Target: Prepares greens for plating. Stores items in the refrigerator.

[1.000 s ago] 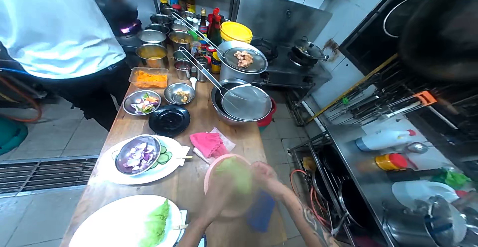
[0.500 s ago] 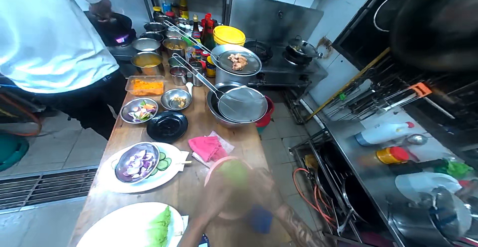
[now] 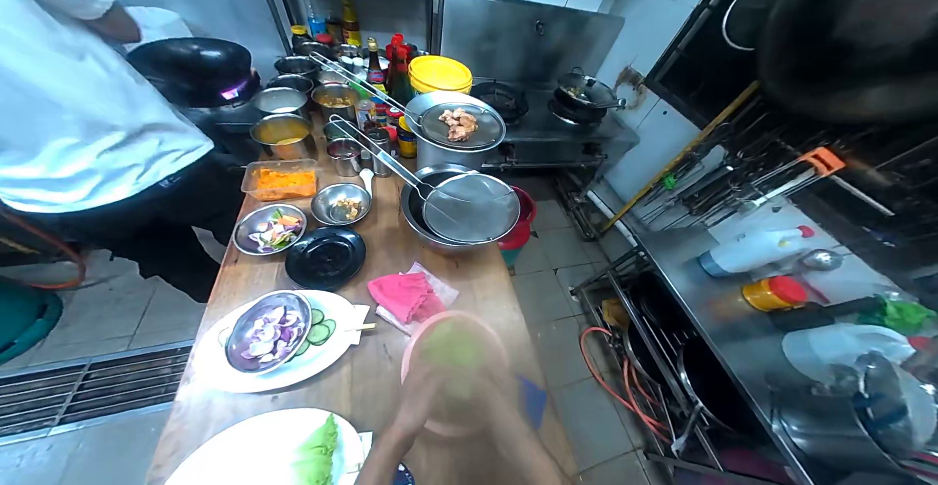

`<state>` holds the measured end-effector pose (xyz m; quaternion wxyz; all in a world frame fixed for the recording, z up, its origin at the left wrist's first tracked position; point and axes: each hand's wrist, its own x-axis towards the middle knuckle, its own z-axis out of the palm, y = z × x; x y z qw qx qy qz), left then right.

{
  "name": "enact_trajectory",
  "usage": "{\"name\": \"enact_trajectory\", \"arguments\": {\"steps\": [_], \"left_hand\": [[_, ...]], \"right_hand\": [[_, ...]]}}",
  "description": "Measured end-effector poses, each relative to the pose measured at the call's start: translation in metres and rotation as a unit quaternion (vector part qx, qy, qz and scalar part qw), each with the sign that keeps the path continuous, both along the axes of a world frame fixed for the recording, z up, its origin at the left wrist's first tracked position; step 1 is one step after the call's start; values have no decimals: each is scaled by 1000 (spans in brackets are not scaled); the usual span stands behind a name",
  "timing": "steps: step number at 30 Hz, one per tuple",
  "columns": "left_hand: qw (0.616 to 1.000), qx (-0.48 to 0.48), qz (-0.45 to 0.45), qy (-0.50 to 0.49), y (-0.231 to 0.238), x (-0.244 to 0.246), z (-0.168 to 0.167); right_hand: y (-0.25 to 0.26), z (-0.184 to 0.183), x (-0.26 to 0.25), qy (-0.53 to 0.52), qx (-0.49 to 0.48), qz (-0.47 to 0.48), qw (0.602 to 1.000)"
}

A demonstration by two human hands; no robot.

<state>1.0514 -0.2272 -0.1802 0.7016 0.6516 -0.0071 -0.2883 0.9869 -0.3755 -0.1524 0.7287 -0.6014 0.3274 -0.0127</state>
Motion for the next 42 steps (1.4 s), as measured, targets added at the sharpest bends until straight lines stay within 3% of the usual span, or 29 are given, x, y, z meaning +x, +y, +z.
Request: {"name": "enact_trajectory", "arguments": {"steps": [3,6,15,20,27,30,38,42], "left_hand": [[996,-31,71,33,1,-3,3],[988,-62,134,35,-2,-8,2],[988,44,151,14,2,-7,-6],[987,4,162,-14,12,-10,2],[978,-109,167,-69,47,-18,24],[978,-82,174,-76,53,-19,26],[977,32,206,-44,62,-16,21],[974,43,219,-50,65,-13,-1]], "right_hand": [[8,-3,5,-62,103,-76,990],[15,-12,6,-103,117,-92,983],[0,-24,10,-35,17,-26,999],[1,-21,14,-65,33,9,997],[3,-9,25,-185,5,134,974],[9,-5,29,-194,7,153,969],[28,-5,27,-101,31,145,984],[39,-3,29,-80,44,157,983]]}}
